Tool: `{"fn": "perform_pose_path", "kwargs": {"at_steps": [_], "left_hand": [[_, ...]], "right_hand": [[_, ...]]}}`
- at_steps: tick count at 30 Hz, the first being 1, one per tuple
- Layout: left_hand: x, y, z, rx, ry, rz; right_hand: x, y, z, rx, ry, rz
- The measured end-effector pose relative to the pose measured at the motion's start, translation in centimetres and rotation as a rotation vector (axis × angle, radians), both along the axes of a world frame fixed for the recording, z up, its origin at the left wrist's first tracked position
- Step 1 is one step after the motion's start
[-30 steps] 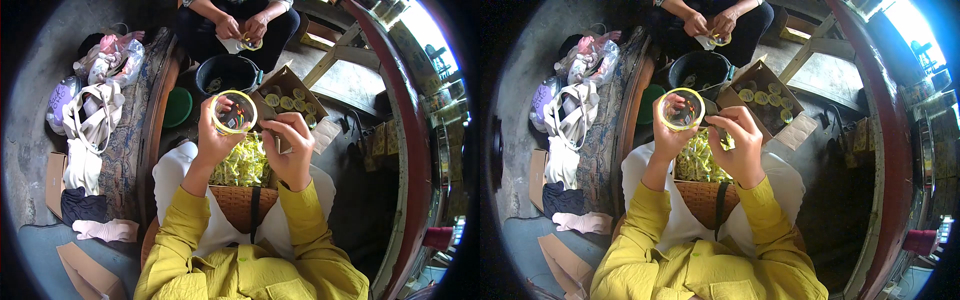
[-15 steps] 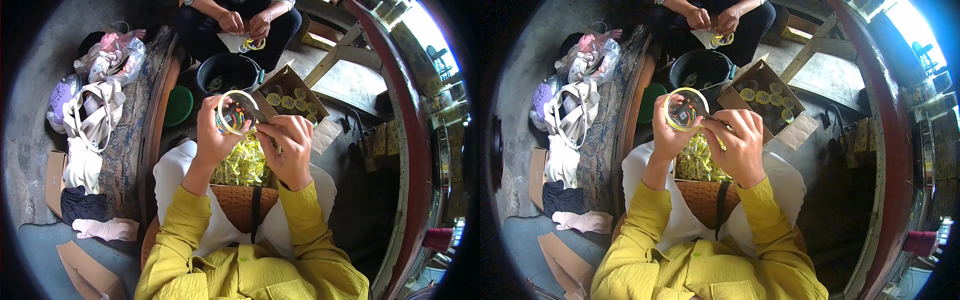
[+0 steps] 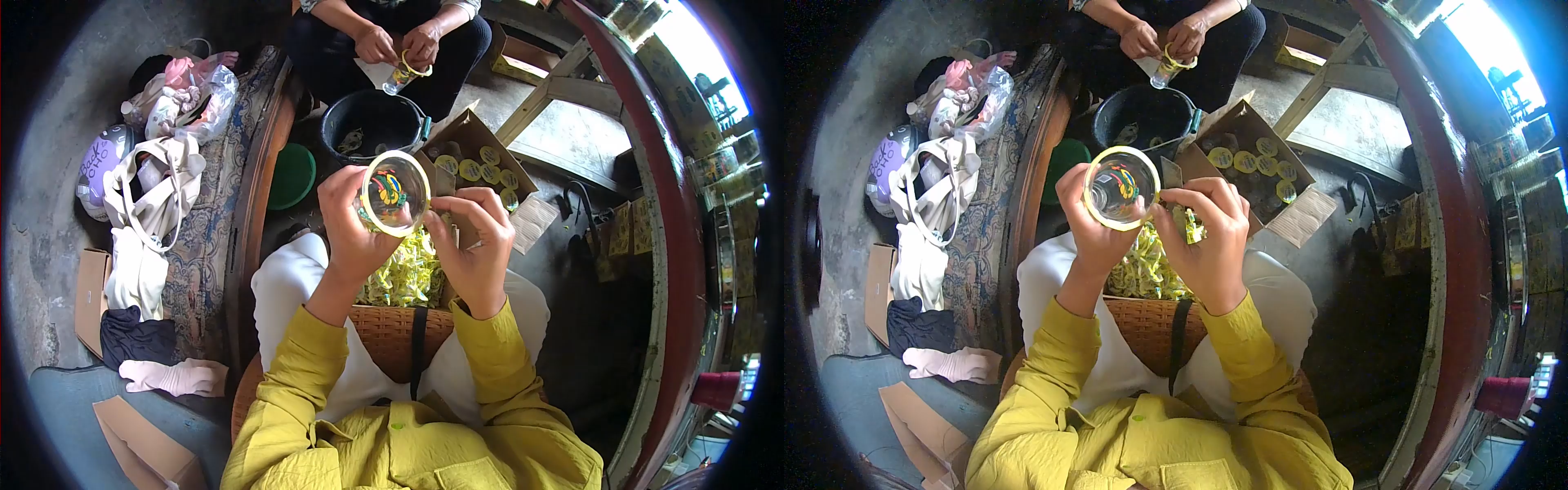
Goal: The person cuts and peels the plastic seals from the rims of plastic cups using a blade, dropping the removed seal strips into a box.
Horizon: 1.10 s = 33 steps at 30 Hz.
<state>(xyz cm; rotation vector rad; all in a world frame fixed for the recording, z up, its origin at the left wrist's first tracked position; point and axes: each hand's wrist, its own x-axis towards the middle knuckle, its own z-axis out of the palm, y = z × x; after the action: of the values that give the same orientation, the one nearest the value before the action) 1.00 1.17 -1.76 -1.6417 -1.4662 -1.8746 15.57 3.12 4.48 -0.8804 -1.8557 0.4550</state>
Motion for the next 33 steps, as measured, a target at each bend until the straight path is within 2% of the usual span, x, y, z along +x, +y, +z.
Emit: {"fn": "perform_pose_path", "kwargs": {"at_steps": [13, 21, 24, 33], "left_hand": [[0.0, -0.5, 0.9, 0.053, 0.111, 0.044], [-0.2, -0.8, 1.3, 0.016, 0.136, 0.027], [-0.7, -1.0, 1.1, -0.016, 0.228, 0.005], [-0.6, -1.1, 0.7, -0.026, 0.079, -0.068]], "right_hand": [[-0.1, 0.0, 0.0, 0.079, -0.04, -0.023], [-0.2, -0.1, 0.0, 0.147, -0.103, -0.047], [-0.3, 0.0, 0.0, 0.158, -0.092, -0.071], [0.5, 0.7, 0.1, 0.105, 0.0, -0.063]]}}
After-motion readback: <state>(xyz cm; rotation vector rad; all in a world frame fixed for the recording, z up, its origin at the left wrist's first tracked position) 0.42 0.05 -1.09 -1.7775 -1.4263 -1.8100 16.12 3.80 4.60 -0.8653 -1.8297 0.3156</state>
